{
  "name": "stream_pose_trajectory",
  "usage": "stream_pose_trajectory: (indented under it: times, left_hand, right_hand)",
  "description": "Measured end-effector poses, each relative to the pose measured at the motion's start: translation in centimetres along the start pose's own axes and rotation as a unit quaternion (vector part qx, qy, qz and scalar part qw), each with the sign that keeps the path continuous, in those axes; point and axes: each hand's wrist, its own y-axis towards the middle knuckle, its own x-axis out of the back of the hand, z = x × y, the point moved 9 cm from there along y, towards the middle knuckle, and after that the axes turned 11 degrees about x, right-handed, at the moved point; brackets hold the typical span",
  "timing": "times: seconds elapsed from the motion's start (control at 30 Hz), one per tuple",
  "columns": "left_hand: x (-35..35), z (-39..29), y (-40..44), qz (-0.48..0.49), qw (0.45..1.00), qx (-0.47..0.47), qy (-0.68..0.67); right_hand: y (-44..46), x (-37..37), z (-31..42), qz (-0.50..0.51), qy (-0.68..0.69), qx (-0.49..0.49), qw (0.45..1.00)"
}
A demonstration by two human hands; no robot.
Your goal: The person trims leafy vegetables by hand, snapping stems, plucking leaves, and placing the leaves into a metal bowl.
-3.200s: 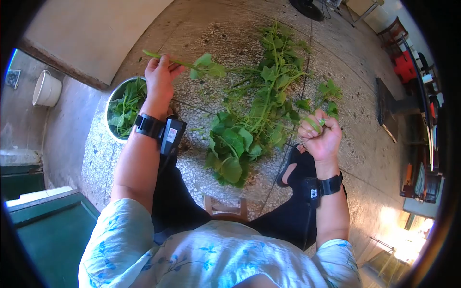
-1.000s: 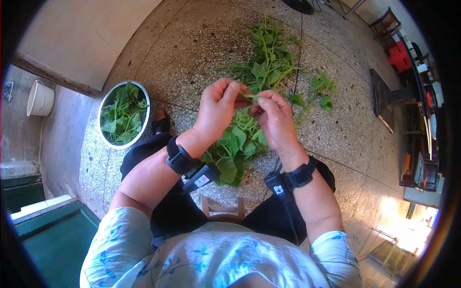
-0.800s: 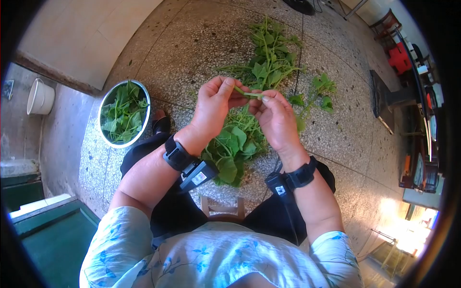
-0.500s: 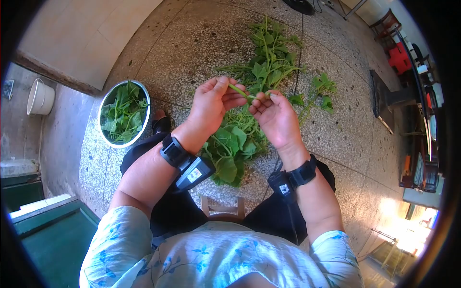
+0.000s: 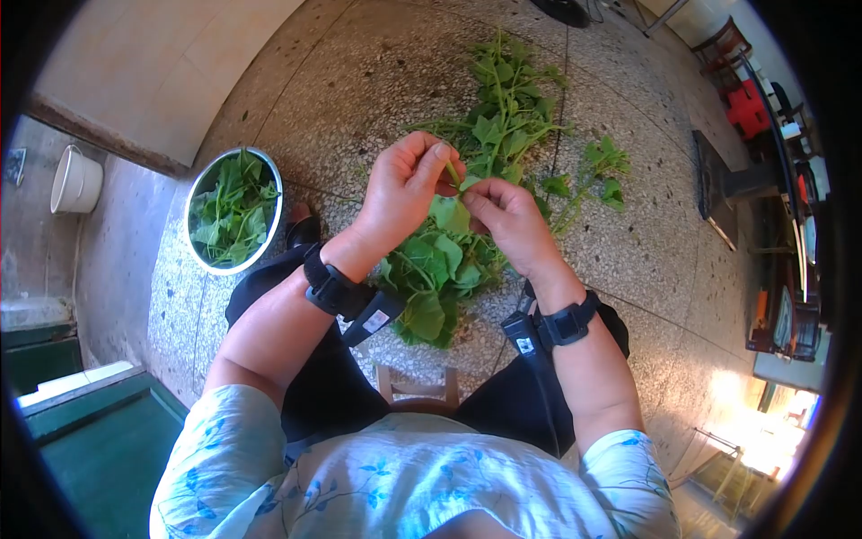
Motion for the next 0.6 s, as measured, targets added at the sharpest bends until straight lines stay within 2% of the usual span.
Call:
stream_pose_trajectory:
  times: [0.07,0.2,0.27,0.33,0.37,0.47,0.6]
  left_hand:
    - [-0.1,0.0,-0.1,-0.005,1.0,0.0,0.009]
    - [-0.4,-0.4,-0.2,-0.006,1.0,-0.023,0.02]
    - [-0.6,-0.9,-0.5,-0.006,0.999,-0.041,0.032]
    - [-1.7,-1.2,-0.9,0.0,0.969,-0.073,0.235]
    - [-2.1,-0.5,-0.9,0.02,0.968,-0.043,0.245]
    - [-2.4,0.5,-0.8,0.018,0.98,-0.008,0.2]
    - [-1.7,2.0,-0.5,-0.029,0.986,0.007,0.167]
  right_hand:
    - [-0.2,0.0,-0.7,0.007,-0.05,-0.031,0.998]
    - [-0.1,0.1,-0.6,0.015,-0.041,-0.022,0.999]
    - [-0.1,0.8,-0.2,-0.027,-0.018,-0.011,0.999]
    - [0.0,1.0,-0.2,-0.042,0.03,0.016,0.999]
    - [0.1,1.1,0.0,-0.056,0.079,0.043,0.994]
    - [-0.2,0.4,0.0,-0.087,0.157,0.034,0.983]
    - [-0.4,-0.1,-0.2,-0.079,0.083,0.035,0.993]
